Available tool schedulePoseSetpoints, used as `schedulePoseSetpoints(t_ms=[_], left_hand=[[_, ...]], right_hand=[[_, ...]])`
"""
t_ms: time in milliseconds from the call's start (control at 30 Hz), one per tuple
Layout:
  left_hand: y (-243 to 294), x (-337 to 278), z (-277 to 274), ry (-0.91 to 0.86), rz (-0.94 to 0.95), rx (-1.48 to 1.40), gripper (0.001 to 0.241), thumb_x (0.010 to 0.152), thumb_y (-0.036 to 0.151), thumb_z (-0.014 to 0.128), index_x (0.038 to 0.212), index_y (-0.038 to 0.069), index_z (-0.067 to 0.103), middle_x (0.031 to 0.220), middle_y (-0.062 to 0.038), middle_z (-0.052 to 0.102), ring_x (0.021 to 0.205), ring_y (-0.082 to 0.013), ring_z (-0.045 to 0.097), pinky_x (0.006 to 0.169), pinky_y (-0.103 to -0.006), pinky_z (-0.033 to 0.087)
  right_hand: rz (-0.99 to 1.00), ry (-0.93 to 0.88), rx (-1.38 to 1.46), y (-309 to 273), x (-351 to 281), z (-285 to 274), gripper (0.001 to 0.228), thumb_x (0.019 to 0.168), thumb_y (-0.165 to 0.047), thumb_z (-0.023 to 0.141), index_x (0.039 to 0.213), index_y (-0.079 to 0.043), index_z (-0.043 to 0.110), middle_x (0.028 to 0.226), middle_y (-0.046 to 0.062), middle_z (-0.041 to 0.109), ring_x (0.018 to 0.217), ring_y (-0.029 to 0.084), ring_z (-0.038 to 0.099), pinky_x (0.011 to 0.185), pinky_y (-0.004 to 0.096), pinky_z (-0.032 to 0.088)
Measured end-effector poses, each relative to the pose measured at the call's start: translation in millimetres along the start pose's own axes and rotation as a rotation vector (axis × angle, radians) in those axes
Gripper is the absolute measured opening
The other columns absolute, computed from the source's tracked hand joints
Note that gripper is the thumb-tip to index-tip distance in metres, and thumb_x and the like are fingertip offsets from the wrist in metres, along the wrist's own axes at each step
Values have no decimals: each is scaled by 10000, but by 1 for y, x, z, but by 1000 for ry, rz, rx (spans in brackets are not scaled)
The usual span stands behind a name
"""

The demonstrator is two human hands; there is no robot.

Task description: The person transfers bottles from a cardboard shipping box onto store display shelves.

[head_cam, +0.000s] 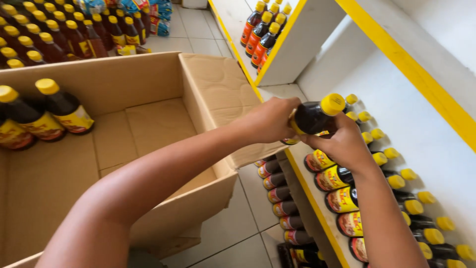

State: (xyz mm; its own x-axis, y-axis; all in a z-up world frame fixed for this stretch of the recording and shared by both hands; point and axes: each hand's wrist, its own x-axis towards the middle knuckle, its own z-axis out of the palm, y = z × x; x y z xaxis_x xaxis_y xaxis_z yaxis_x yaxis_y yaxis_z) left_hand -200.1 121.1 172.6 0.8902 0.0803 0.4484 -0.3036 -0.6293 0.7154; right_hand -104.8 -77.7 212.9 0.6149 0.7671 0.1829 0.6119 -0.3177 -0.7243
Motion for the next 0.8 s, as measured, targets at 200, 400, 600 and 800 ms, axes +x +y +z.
schedulePoseSetpoints(t_ms=[200,400,600,800], left_hand=[[-7,56,67,-72,-52,42,545,658,227,880,1110,53,632,936,-174,748,943,-382,722,799,-460,573],[-44,91,114,-104,-86,38,551,647,233,904,1104,66,644,963,-170,748,962,-378,718,812,-457,574],[-86,111,148,-131,-167,59,558,623,279,938,1063,55,678,981,-172,745,976,-370,718,836,-437,578],[-107,104,168,-156,-274,1,547,630,290,930,1070,58,702,998,-187,746,985,-366,723,845,-428,583]], right_hand=[[61,10,-52,44,1,-43,512,694,-92,880,1164,-36,685,1075,46,750,973,152,713,879,319,569],[172,77,-212,96,21,-53,533,661,-156,913,1129,-39,687,1060,57,761,967,169,721,875,329,565],[167,181,-340,122,33,-29,572,623,-137,913,1132,-26,677,1040,106,771,955,224,742,876,354,563],[245,242,-411,143,37,-7,505,723,-105,853,1171,-8,641,1058,156,751,985,286,724,864,384,548]])
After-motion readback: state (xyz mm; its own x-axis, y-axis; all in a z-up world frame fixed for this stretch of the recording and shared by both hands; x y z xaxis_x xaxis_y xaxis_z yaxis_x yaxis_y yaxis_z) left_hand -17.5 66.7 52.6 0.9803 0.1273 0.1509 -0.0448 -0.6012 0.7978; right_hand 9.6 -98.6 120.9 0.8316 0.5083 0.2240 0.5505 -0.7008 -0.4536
